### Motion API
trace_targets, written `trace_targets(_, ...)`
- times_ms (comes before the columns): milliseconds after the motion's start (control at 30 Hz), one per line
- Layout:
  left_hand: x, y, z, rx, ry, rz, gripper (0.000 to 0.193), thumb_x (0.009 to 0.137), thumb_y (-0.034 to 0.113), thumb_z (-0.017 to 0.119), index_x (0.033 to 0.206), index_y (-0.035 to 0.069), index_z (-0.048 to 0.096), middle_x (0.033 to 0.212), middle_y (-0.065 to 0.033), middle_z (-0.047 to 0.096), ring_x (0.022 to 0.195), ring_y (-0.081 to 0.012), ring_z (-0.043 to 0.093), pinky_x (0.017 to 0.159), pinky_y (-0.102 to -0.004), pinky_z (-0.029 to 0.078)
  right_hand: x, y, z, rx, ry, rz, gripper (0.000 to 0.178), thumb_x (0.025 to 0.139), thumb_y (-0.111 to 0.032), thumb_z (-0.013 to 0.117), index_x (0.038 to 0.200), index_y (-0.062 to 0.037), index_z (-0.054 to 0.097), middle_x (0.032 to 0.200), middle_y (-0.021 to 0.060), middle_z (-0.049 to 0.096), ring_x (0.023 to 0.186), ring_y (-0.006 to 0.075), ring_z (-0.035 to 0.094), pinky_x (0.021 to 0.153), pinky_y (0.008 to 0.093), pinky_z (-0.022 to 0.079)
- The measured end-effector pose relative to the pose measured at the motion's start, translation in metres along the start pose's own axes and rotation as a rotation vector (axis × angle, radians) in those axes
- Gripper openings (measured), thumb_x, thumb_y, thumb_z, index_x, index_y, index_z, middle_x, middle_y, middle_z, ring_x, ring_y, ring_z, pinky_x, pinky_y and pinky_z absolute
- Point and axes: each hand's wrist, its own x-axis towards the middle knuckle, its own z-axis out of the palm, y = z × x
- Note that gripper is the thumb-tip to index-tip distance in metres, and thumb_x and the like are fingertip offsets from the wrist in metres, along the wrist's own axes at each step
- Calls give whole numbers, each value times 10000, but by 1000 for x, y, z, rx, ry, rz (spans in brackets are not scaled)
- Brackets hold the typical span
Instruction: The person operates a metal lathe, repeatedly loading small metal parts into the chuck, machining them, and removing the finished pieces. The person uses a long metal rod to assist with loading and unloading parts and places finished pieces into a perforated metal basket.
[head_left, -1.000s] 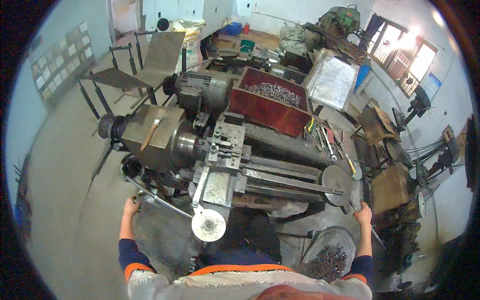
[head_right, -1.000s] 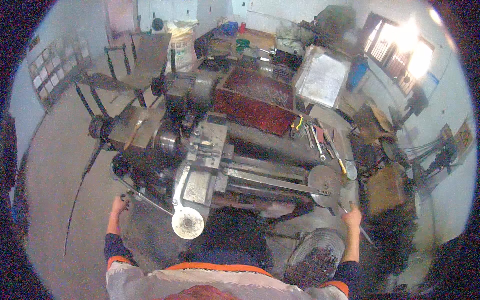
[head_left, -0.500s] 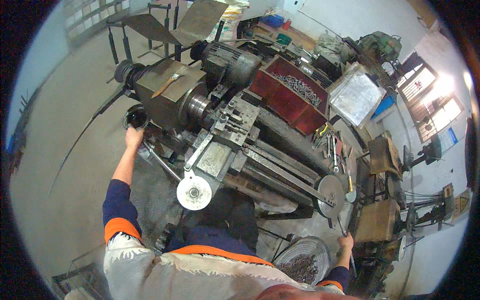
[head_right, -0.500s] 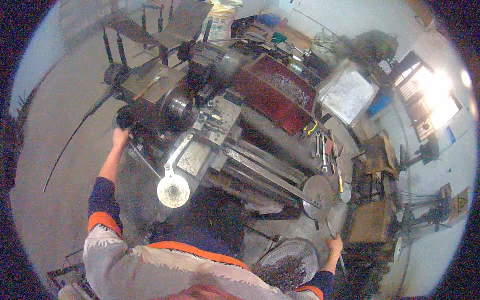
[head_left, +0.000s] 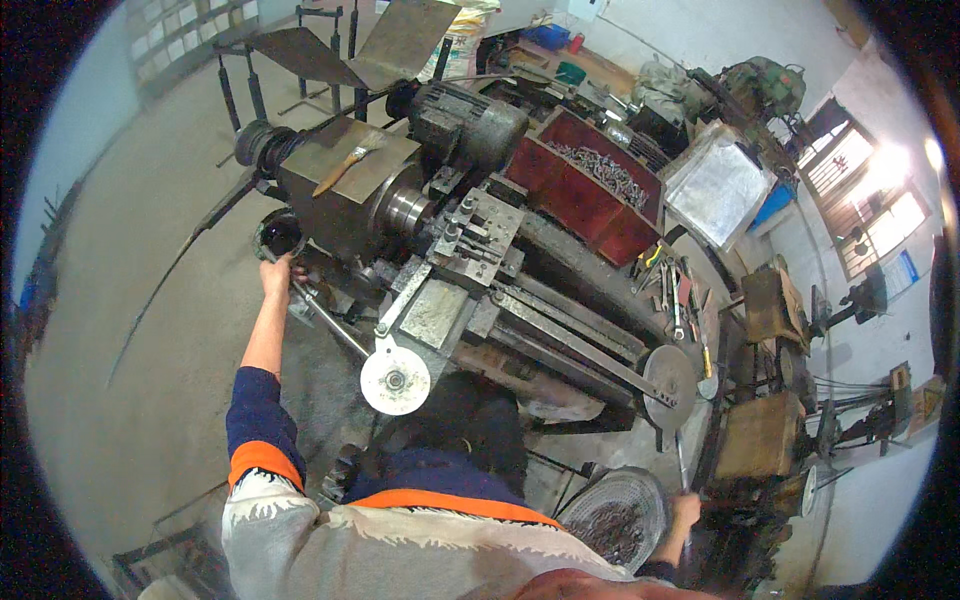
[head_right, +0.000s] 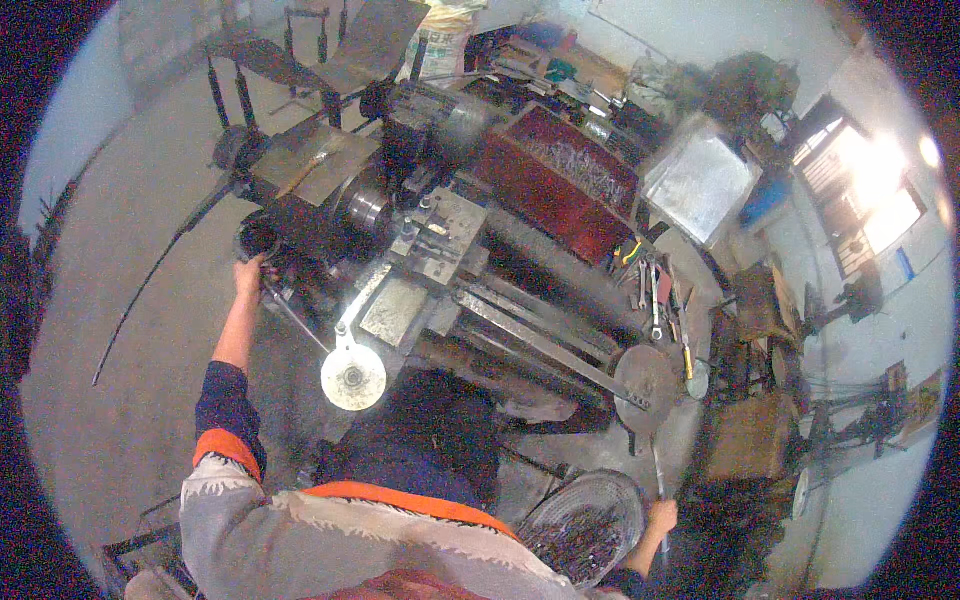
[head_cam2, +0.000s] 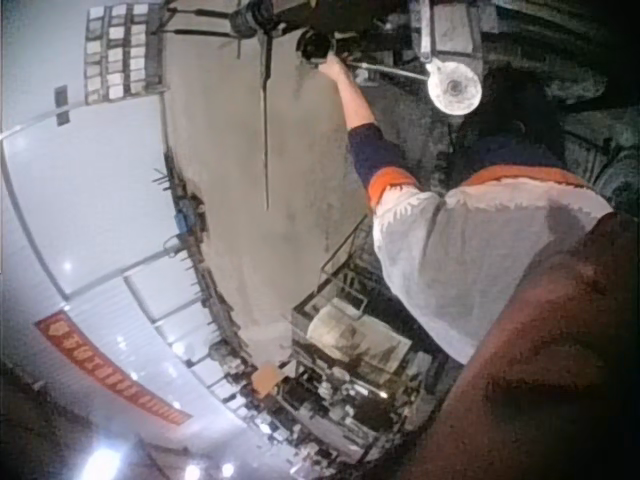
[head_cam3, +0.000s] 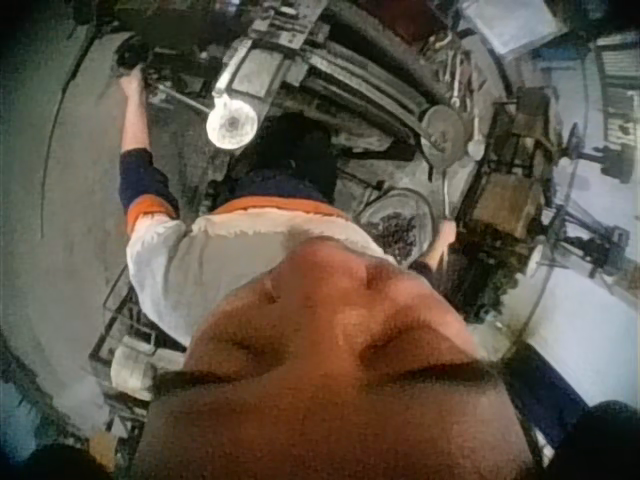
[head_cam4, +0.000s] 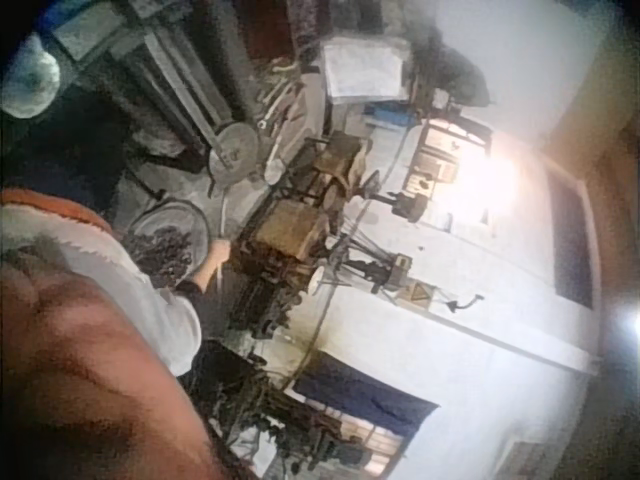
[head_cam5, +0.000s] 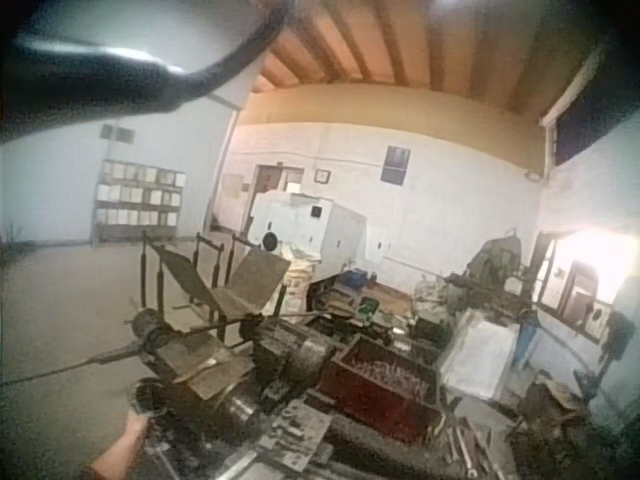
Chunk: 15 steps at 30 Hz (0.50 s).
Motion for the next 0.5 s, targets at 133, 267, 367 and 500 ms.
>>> trace_targets(133, 7, -22, -3, -65, 137, 37, 111, 780, 48, 506, 807, -56, 532, 620, -126, 584, 401, -188, 544, 362, -278, 447, -45, -5, -19, 102, -27, -51, 342, 630, -252, 575, 841, 14, 617, 904, 243, 615, 875, 392, 592, 775, 435, 470)
trace_targets(267, 10, -22, 6, -45, 200, 86, 100, 766, 28, 490, 831, -44, 513, 592, -122, 571, 385, -191, 538, 359, -284, 442, -68, -16, -14, 123, 14, 56, 332, 622, -231, 551, 823, 25, 617, 879, 251, 616, 866, 401, 592, 781, 442, 464)
trace_targets(367, 6, -17, 10, -47, 207, 58, 109, 761, 25, 489, 838, -52, 499, 579, -119, 564, 386, -198, 540, 361, -291, 441, -81, -20, -16, 134, 1, 97, 357, 628, -248, 531, 843, 25, 611, 898, 258, 611, 873, 413, 585, 785, 444, 461)
trace_targets(500, 15, -25, 5, -14, 207, 26, 113, 754, 26, 502, 833, -54, 500, 580, -116, 565, 389, -198, 540, 365, -294, 444, -83, -26, -19, 127, -18, 101, 385, 629, -253, 524, 869, 40, 599, 920, 270, 602, 883, 419, 581, 786, 445, 460)
